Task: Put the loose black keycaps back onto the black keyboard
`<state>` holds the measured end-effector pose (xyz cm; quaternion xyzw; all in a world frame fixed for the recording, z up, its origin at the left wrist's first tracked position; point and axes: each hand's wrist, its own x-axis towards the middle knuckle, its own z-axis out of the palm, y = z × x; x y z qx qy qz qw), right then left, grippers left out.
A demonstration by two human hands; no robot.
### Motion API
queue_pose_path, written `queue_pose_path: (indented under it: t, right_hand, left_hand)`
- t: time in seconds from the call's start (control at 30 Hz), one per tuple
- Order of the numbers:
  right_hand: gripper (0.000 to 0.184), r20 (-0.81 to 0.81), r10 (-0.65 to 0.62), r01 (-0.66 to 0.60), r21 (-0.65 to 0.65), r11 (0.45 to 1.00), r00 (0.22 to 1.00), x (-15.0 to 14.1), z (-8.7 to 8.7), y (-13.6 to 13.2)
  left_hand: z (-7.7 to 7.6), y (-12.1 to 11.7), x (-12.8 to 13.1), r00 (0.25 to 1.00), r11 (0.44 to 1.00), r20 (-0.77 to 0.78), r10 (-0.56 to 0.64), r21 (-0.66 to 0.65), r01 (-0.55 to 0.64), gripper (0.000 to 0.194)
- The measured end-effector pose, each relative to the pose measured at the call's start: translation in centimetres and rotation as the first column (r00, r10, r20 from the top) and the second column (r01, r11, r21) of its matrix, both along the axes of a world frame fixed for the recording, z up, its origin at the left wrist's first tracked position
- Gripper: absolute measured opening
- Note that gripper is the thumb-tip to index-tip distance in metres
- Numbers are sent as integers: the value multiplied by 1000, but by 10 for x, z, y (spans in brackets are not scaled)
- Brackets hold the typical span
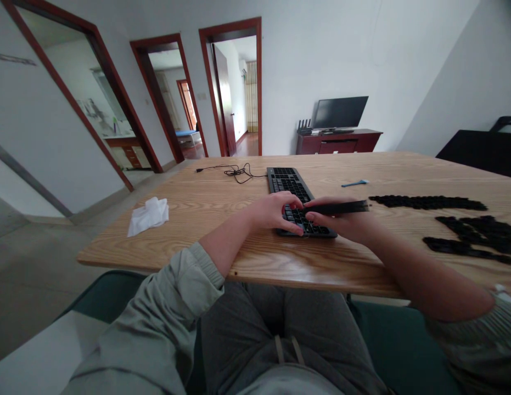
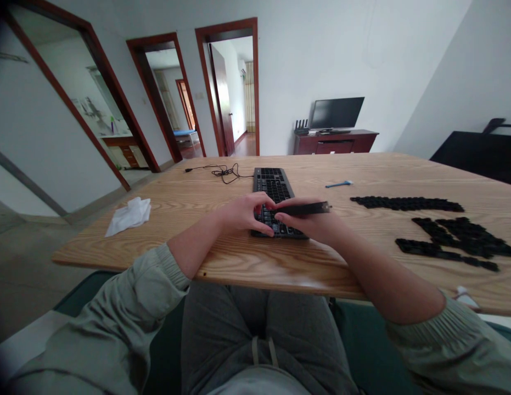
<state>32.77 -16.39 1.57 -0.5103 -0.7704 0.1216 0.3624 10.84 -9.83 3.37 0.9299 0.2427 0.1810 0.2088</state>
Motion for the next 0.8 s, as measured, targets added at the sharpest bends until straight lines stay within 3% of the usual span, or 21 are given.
queue_pose_path:
  t: [0.4, 0.8]
  right_hand:
    - [26, -37, -62, 64, 51, 997, 997, -5, 0, -2]
    - [30, -47, -16, 17, 18, 1000, 999, -5, -7, -2]
  left_hand:
    - [-2, -2, 1, 1000, 1000, 22, 4, -12, -4, 71]
    - [-7, -3, 1, 997, 995, 51, -60, 85, 56, 49]
